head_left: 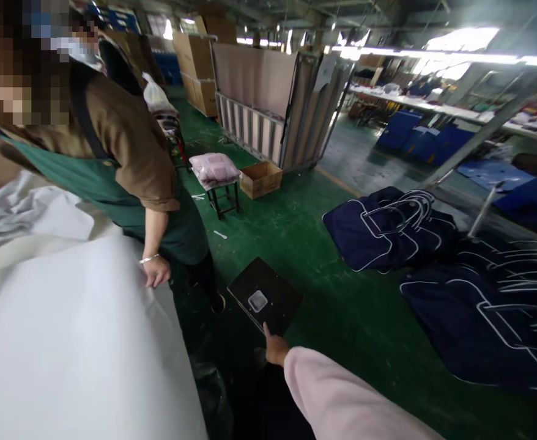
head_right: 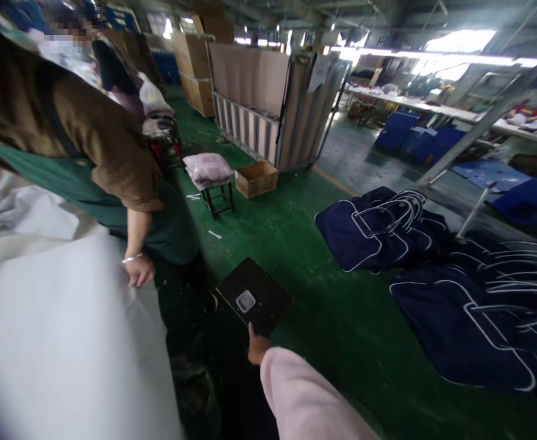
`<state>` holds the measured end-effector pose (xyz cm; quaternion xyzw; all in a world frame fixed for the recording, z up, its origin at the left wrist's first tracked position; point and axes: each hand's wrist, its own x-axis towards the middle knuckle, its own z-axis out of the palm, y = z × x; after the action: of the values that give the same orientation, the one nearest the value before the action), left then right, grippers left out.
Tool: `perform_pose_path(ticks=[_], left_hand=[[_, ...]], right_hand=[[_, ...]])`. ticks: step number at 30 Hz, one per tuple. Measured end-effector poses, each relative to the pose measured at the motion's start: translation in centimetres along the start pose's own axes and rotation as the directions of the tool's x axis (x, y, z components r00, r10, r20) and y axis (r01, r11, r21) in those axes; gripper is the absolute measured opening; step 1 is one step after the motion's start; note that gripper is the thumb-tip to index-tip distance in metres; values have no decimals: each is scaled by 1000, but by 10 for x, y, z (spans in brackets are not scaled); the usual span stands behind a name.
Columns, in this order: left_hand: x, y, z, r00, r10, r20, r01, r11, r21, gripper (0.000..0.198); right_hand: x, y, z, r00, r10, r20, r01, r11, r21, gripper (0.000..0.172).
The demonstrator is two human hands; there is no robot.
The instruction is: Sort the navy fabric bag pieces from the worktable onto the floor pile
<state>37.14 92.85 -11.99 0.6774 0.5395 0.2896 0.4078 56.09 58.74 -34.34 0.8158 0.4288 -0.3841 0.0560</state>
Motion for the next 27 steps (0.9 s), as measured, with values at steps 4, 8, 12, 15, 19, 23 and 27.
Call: perform_pose_path(ticks=[4,8,12,15,19,23,27], left_hand=[[25,-78,21,994,-70,-86,69,997,-18,54],[48,-134,30,989,-112,-100,106,993,-61,57],[85,-162,16,970,-3,244,37,990,-135,56],[125,-153,-1,628,-24,778,76,997,-30,48],[163,-129,-18,458,-283,843,588,807,-49,34],[179,-134,-33,520,-519,678,839,460,-292,25],[192,-173,-57,764,-520,382,605,784,-141,19]], right_hand=[[86,-18,-17,1000,8,-22,-9,1000,-21,90],[136,-23,-24,993,-77,-85,72,995,-69,72],[148,-23,-19,986,-139,-95,124,981,-150,47],[145,-23,-16,981,-144,-127,117,973,-197,39],[146,-34,-26,950,-240,-199,185,948,-260,41],[164,-49,-38,916,-377,-136,320,892,-318,42],[188,-57,-37,943,-332,-5,309,885,-348,33]])
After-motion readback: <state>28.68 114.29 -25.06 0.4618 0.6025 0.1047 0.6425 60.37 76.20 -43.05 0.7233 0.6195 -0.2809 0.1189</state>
